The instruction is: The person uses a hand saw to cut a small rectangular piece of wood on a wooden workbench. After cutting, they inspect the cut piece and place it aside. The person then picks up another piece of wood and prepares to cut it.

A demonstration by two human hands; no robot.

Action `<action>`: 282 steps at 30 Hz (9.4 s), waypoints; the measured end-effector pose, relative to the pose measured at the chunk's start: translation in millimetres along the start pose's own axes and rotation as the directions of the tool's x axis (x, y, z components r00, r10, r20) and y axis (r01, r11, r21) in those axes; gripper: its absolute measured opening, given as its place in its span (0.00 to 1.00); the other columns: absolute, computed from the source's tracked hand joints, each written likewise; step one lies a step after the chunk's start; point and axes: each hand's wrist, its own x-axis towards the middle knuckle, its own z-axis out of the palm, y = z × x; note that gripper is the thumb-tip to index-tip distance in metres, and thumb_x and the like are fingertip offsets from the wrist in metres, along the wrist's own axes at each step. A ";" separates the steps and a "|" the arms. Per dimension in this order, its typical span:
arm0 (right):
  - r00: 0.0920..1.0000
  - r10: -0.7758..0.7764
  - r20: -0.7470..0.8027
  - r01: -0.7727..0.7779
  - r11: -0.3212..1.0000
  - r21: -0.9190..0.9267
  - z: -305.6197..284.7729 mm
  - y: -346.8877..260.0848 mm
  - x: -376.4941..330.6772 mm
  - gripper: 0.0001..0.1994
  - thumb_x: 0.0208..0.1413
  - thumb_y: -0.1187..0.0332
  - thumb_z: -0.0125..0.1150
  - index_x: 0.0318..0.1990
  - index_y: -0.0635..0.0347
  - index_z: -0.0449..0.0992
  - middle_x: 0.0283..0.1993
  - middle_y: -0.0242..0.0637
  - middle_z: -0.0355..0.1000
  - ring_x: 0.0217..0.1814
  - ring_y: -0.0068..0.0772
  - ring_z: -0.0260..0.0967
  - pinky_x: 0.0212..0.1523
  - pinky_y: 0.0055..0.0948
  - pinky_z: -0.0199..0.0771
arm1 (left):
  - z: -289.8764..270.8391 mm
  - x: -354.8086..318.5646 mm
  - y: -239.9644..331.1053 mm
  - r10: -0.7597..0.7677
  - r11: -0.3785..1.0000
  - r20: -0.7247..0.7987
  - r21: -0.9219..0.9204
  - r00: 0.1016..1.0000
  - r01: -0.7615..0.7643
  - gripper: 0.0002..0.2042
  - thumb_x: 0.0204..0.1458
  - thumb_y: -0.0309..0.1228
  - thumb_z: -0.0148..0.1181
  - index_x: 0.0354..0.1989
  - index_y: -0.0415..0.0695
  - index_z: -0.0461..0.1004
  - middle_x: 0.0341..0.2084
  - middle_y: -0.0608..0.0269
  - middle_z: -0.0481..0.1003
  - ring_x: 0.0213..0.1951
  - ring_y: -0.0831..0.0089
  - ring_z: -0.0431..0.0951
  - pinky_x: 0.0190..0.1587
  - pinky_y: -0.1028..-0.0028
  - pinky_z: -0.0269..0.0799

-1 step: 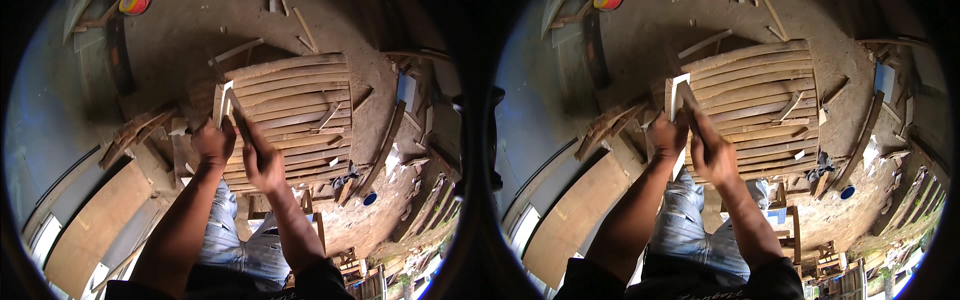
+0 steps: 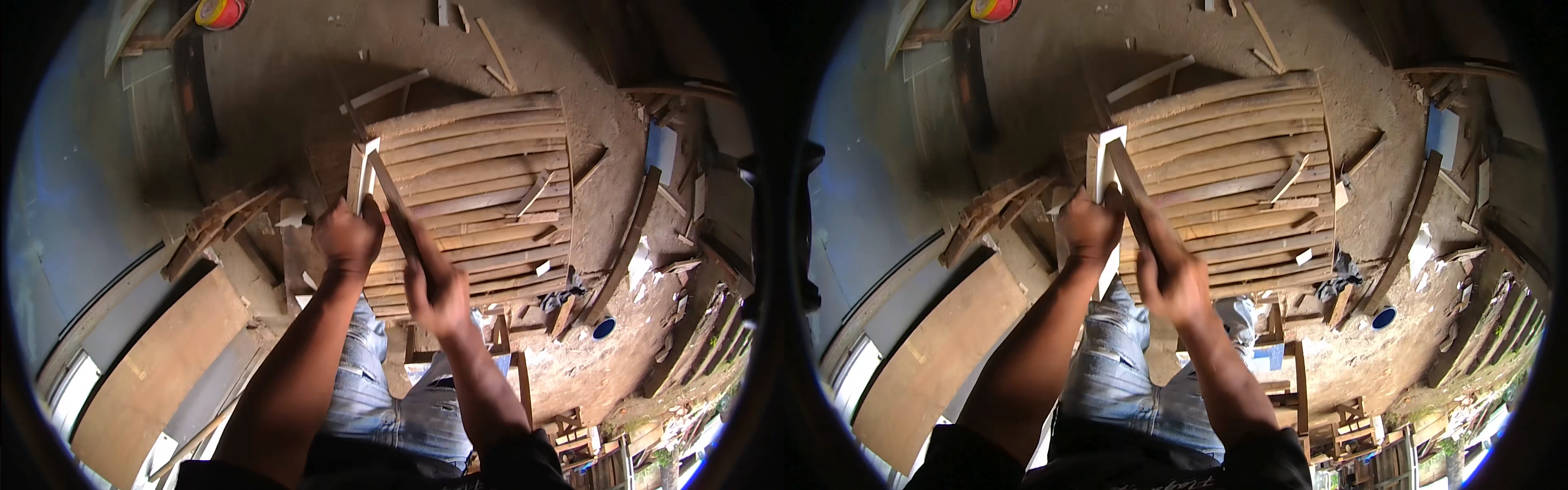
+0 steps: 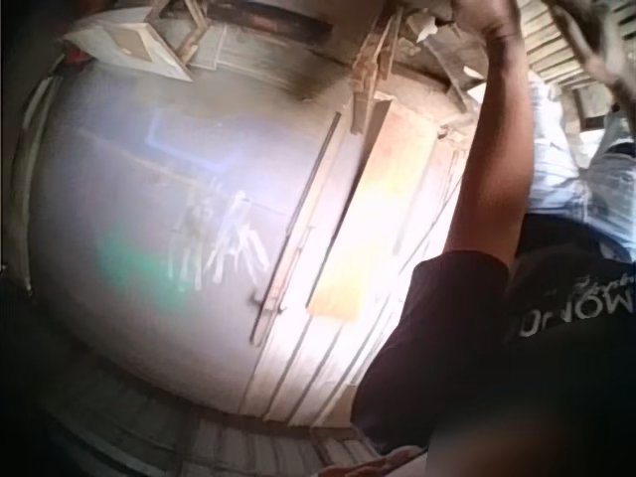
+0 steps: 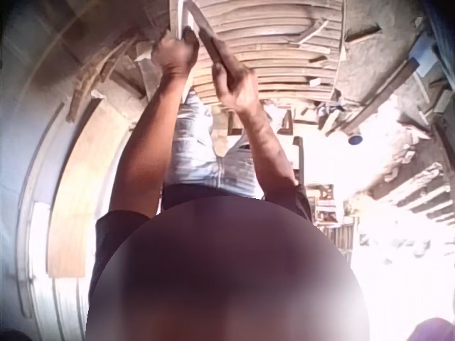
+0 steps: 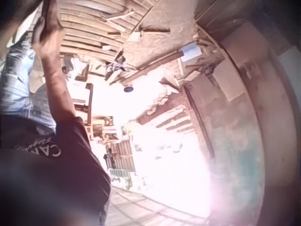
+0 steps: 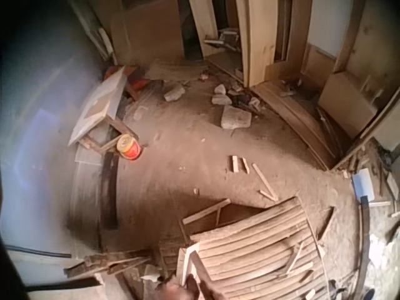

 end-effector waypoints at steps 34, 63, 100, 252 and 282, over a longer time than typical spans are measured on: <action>1.000 -0.011 -0.016 0.012 0.995 0.099 9.9 20.6 24.8 0.24 0.57 0.72 0.55 0.62 0.67 0.69 0.42 0.60 0.77 0.40 0.50 0.81 0.39 0.36 0.80 | -7.0 1.5 -3.6 -0.096 0.995 0.156 0.027 0.983 0.093 0.13 0.49 0.41 0.61 0.27 0.41 0.78 0.25 0.44 0.79 0.30 0.44 0.81 0.35 0.54 0.77; 0.972 -0.229 -0.047 0.232 0.967 0.100 -28.7 30.6 -10.0 0.26 0.56 0.76 0.52 0.64 0.69 0.68 0.52 0.56 0.77 0.32 0.31 0.80 0.36 0.29 0.81 | -4.7 0.7 4.9 -0.072 0.997 0.104 0.035 0.992 0.068 0.16 0.50 0.45 0.60 0.29 0.42 0.79 0.24 0.45 0.79 0.31 0.45 0.82 0.37 0.55 0.78; 0.960 -0.266 -0.085 0.265 0.964 -0.017 13.7 -2.1 93.7 0.23 0.62 0.70 0.51 0.64 0.67 0.68 0.39 0.52 0.80 0.32 0.26 0.77 0.33 0.25 0.75 | -3.1 23.3 12.8 -0.076 0.997 0.073 -0.019 0.994 0.078 0.16 0.49 0.43 0.60 0.26 0.39 0.78 0.22 0.40 0.78 0.29 0.42 0.81 0.36 0.53 0.77; 0.830 0.504 0.239 -0.504 0.494 0.708 -48.9 -69.9 -11.9 0.15 0.67 0.64 0.53 0.50 0.68 0.74 0.42 0.44 0.77 0.39 0.34 0.78 0.37 0.30 0.82 | -120.4 -46.5 -49.2 0.425 0.399 0.859 -0.460 0.285 0.793 0.23 0.52 0.36 0.70 0.54 0.37 0.74 0.42 0.59 0.80 0.44 0.71 0.78 0.50 0.71 0.73; 0.888 0.367 0.279 -0.433 0.460 0.775 -59.1 -114.0 -106.4 0.22 0.68 0.64 0.47 0.67 0.61 0.62 0.61 0.43 0.72 0.63 0.38 0.70 0.62 0.40 0.73 | -172.4 -33.9 -41.7 0.427 0.686 0.867 -0.495 0.256 0.532 0.32 0.40 0.45 0.77 0.49 0.33 0.78 0.41 0.54 0.81 0.44 0.67 0.80 0.50 0.70 0.75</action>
